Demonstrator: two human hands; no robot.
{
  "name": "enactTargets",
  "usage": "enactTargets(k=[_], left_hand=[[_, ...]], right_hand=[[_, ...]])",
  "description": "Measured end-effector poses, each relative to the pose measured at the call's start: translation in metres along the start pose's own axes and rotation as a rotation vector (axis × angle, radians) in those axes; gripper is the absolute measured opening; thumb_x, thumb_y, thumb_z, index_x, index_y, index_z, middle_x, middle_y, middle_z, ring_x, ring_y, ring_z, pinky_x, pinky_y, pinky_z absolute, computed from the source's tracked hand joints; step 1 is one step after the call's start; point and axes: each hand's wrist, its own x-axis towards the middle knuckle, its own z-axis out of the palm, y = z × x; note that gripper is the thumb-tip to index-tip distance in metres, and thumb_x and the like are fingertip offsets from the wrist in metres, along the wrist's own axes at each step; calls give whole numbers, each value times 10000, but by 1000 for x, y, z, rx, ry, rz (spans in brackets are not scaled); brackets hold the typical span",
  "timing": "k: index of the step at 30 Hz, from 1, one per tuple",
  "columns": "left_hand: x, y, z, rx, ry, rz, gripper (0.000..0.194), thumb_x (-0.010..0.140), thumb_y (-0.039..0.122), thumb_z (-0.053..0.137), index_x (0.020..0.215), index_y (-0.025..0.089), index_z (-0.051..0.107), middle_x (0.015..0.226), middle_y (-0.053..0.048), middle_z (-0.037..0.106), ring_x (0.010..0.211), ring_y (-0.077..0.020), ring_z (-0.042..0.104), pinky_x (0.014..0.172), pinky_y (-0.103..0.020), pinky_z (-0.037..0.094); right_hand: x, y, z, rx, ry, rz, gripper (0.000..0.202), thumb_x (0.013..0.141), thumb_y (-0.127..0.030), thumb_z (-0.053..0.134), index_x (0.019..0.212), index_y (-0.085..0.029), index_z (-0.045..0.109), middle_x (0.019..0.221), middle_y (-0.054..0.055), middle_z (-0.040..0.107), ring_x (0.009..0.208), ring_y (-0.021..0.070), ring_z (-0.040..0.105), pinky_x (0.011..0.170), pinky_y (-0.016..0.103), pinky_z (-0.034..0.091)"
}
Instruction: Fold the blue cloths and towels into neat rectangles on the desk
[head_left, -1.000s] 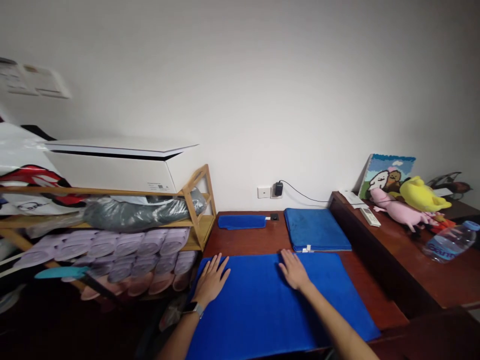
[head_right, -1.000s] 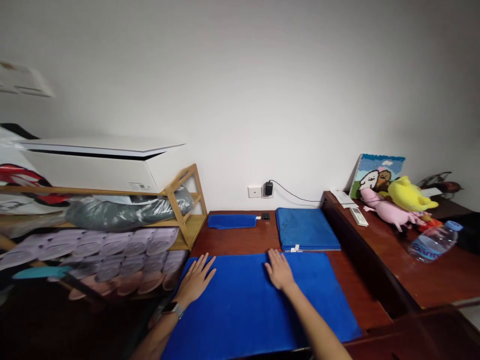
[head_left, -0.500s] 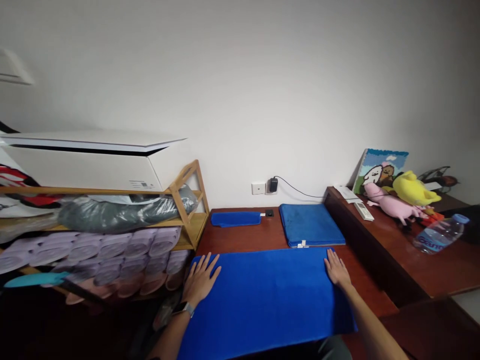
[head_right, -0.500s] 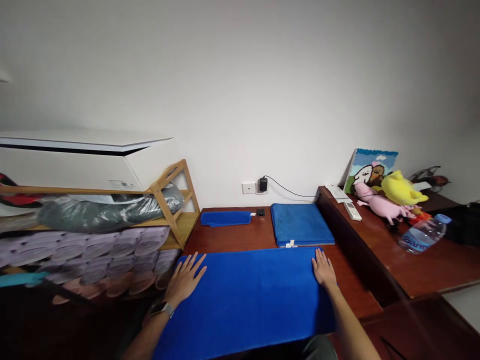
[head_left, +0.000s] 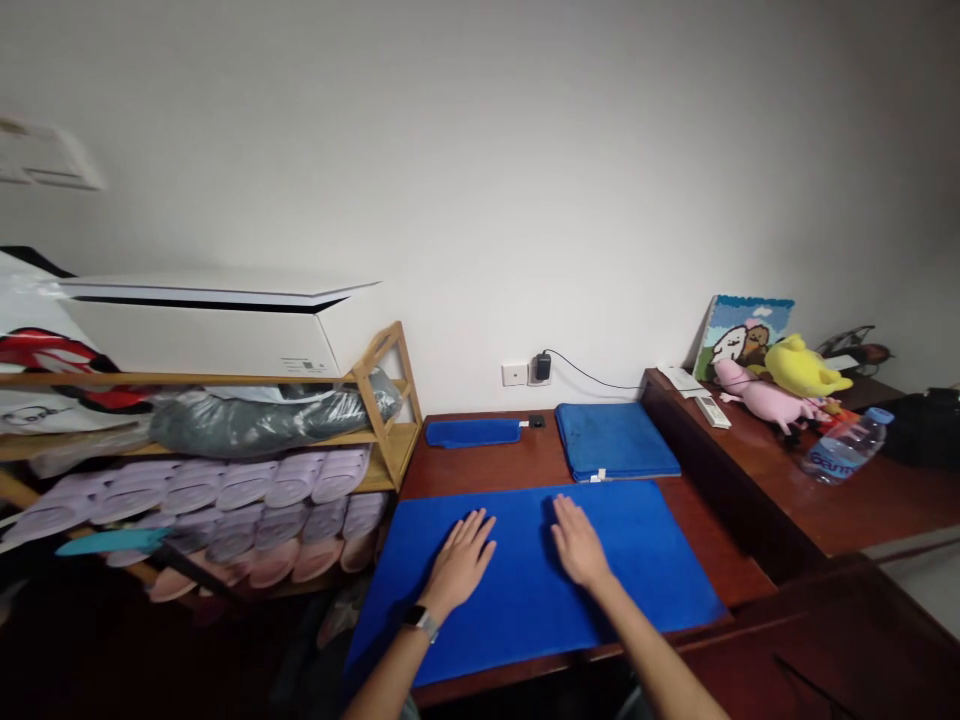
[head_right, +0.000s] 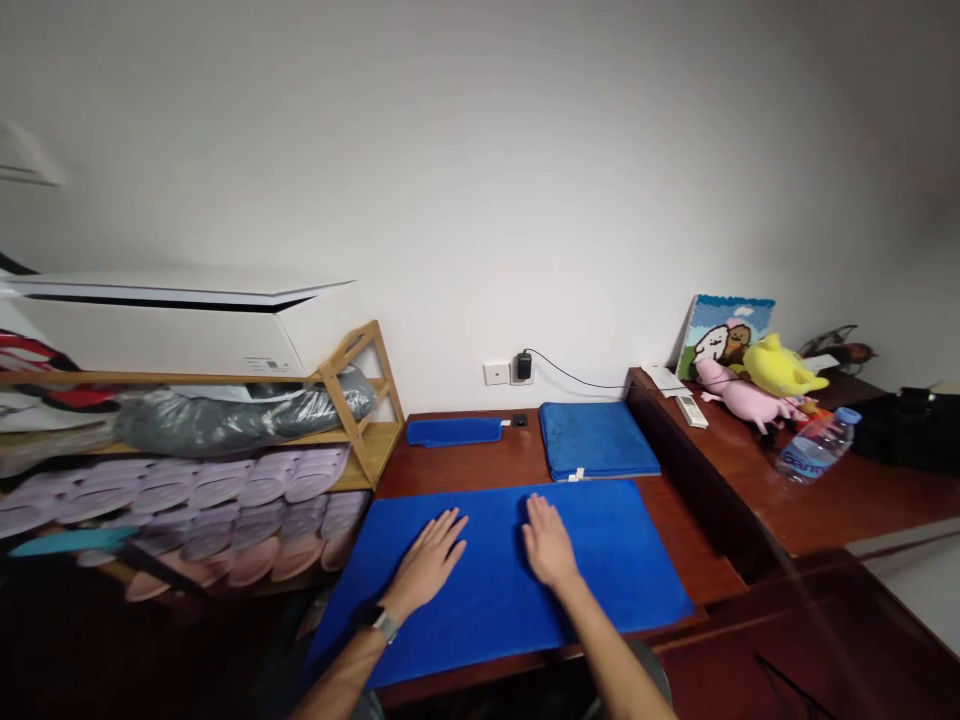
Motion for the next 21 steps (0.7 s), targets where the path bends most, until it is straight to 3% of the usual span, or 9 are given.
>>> enactTargets(k=[3, 5, 7, 10, 13, 14, 16, 18, 21], left_hand=[[-6, 26, 8, -8, -45, 27, 579, 1125, 535, 354, 1654, 342, 488, 1726, -61, 508, 1597, -282, 470, 1315, -519, 377], [-17, 19, 7, 20, -74, -46, 586, 1116, 557, 358, 1652, 357, 486, 1730, -62, 500, 1604, -306, 458, 1310, -557, 372], [-34, -4, 2, 67, -63, -166, 604, 1104, 577, 360, 1649, 352, 491, 1738, -74, 485, 1611, -336, 444, 1307, -599, 357], [-65, -47, -7, 138, -6, -302, 656, 1088, 596, 352, 1659, 301, 481, 1754, -104, 453, 1622, -350, 422, 1315, -612, 330], [-86, -72, -14, 161, 26, -331, 672, 1079, 587, 347, 1664, 282, 475, 1753, -91, 457, 1628, -327, 416, 1324, -583, 328], [-89, -75, -16, 161, 30, -330, 669, 1076, 580, 352, 1661, 282, 481, 1748, -87, 465, 1626, -324, 419, 1322, -579, 334], [-89, -74, -19, 160, 35, -328, 661, 1071, 564, 362, 1653, 279, 496, 1740, -90, 475, 1620, -328, 429, 1317, -586, 343], [-86, -70, -22, 163, 35, -333, 655, 1069, 546, 364, 1643, 269, 513, 1734, -104, 480, 1612, -334, 443, 1313, -602, 347], [-85, -62, -27, 153, 29, -323, 645, 1076, 508, 352, 1633, 232, 527, 1727, -119, 487, 1606, -323, 455, 1313, -587, 366]], right_hand=[[-4, -60, 32, 10, -107, -55, 649, 1139, -487, 301, 1735, -238, 360, 1778, 23, 331, 1664, 281, 316, 1366, 507, 265], [-3, -73, 39, 19, -142, -49, 636, 1134, -492, 322, 1734, -284, 360, 1774, -18, 322, 1663, 267, 316, 1369, 486, 250], [-3, -65, 35, 25, -160, -33, 642, 1119, -464, 361, 1724, -255, 388, 1768, 20, 334, 1661, 275, 323, 1369, 484, 239], [-15, -17, 16, -2, -155, 56, 670, 1093, -420, 352, 1707, -159, 416, 1762, 109, 354, 1665, 295, 314, 1371, 517, 220], [-47, 60, -19, -62, -80, 283, 717, 1052, -489, 339, 1682, -176, 476, 1745, 88, 426, 1657, 287, 335, 1374, 505, 231], [-61, 88, -33, -74, -27, 375, 732, 1024, -520, 351, 1660, -200, 520, 1724, 80, 473, 1644, 294, 362, 1369, 491, 257], [-90, 140, -61, -101, 24, 492, 761, 994, -537, 317, 1630, -205, 570, 1692, 138, 517, 1618, 379, 388, 1334, 583, 313], [-112, 179, -84, -101, 86, 546, 762, 963, -574, 308, 1608, -295, 602, 1653, 140, 565, 1574, 443, 441, 1280, 666, 365], [-123, 191, -93, -67, 221, 526, 764, 947, -629, 313, 1599, -358, 606, 1615, 138, 604, 1541, 479, 475, 1260, 702, 375]])
